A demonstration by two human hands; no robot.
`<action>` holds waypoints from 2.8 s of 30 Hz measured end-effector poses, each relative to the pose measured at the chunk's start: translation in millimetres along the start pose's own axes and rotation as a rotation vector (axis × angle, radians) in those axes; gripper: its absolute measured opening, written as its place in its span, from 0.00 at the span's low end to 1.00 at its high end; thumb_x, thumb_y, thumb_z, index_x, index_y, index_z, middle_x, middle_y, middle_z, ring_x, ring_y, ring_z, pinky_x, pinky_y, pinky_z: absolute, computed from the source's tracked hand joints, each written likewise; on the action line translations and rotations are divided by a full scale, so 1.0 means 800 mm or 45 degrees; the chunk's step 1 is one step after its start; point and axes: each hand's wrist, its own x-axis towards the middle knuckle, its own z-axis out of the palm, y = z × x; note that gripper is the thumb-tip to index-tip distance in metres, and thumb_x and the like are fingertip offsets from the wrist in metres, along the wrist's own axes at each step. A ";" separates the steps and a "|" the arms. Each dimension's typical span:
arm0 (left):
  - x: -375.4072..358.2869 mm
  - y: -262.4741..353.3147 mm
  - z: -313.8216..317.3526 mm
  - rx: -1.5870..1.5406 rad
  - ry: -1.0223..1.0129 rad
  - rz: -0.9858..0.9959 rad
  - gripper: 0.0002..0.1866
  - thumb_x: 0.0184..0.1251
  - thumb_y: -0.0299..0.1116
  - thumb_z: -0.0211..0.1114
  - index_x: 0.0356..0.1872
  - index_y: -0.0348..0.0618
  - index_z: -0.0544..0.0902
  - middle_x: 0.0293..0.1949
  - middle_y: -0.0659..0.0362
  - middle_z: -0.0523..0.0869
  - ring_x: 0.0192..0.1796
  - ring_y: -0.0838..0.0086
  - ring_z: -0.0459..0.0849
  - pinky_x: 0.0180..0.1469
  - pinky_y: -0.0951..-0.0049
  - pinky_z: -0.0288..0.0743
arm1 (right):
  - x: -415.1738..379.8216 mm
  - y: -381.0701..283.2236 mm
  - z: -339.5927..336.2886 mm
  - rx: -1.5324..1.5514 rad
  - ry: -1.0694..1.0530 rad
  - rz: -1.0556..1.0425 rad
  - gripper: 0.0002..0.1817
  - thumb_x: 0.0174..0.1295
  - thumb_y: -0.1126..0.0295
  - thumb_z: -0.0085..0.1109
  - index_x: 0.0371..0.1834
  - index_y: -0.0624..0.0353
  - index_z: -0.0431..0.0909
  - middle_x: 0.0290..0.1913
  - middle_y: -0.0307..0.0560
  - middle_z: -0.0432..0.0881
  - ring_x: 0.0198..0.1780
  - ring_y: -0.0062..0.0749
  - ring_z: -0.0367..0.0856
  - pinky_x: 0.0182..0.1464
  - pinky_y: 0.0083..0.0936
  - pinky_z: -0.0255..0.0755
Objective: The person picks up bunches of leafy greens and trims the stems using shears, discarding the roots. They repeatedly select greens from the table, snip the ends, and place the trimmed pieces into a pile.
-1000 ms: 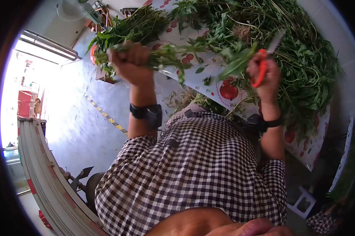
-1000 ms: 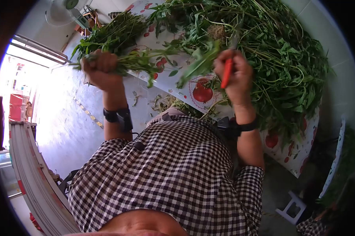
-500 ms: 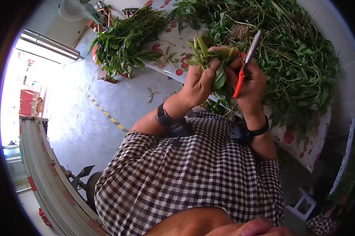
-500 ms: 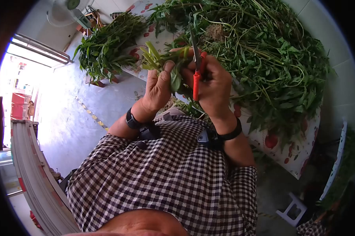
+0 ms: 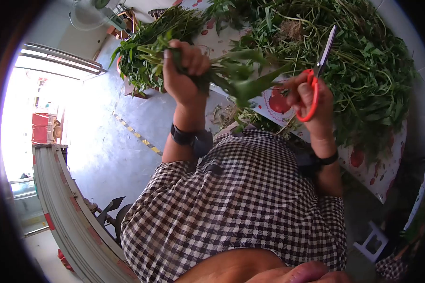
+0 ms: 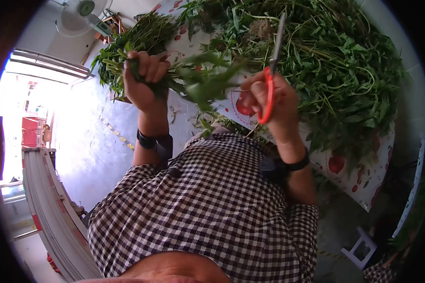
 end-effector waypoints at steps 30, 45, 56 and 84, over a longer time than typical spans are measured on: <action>0.001 0.070 -0.073 -0.227 0.104 -0.072 0.10 0.69 0.39 0.59 0.37 0.43 0.77 0.17 0.70 0.58 0.16 0.86 0.51 0.17 0.82 0.49 | -0.007 0.075 0.010 -0.077 -0.510 0.870 0.27 0.69 0.45 0.48 0.33 0.63 0.74 0.20 0.40 0.75 0.18 0.22 0.77 0.17 0.16 0.68; -0.009 0.096 -0.085 -0.293 0.095 -0.078 0.12 0.72 0.40 0.55 0.30 0.46 0.74 0.17 0.70 0.57 0.15 0.86 0.50 0.17 0.83 0.49 | -0.008 0.025 -0.019 -0.550 -0.447 0.485 0.10 0.65 0.66 0.60 0.39 0.61 0.74 0.30 0.40 0.80 0.29 0.23 0.83 0.28 0.17 0.75; -0.039 0.089 -0.047 0.574 0.270 -0.344 0.15 0.75 0.43 0.52 0.32 0.43 0.73 0.18 0.70 0.61 0.16 0.86 0.54 0.17 0.82 0.49 | 0.091 0.100 -0.004 -1.663 -0.737 -0.637 0.11 0.54 0.77 0.59 0.41 0.59 0.74 0.40 0.52 0.82 0.45 0.44 0.82 0.47 0.35 0.77; -0.074 -0.080 0.035 0.548 -0.327 -1.461 0.11 0.74 0.37 0.55 0.43 0.39 0.76 0.26 0.60 0.78 0.27 0.76 0.78 0.30 0.78 0.73 | -0.007 0.028 -0.038 -0.743 -0.068 -0.298 0.14 0.55 0.75 0.70 0.42 0.66 0.76 0.35 0.39 0.79 0.35 0.17 0.76 0.39 0.17 0.73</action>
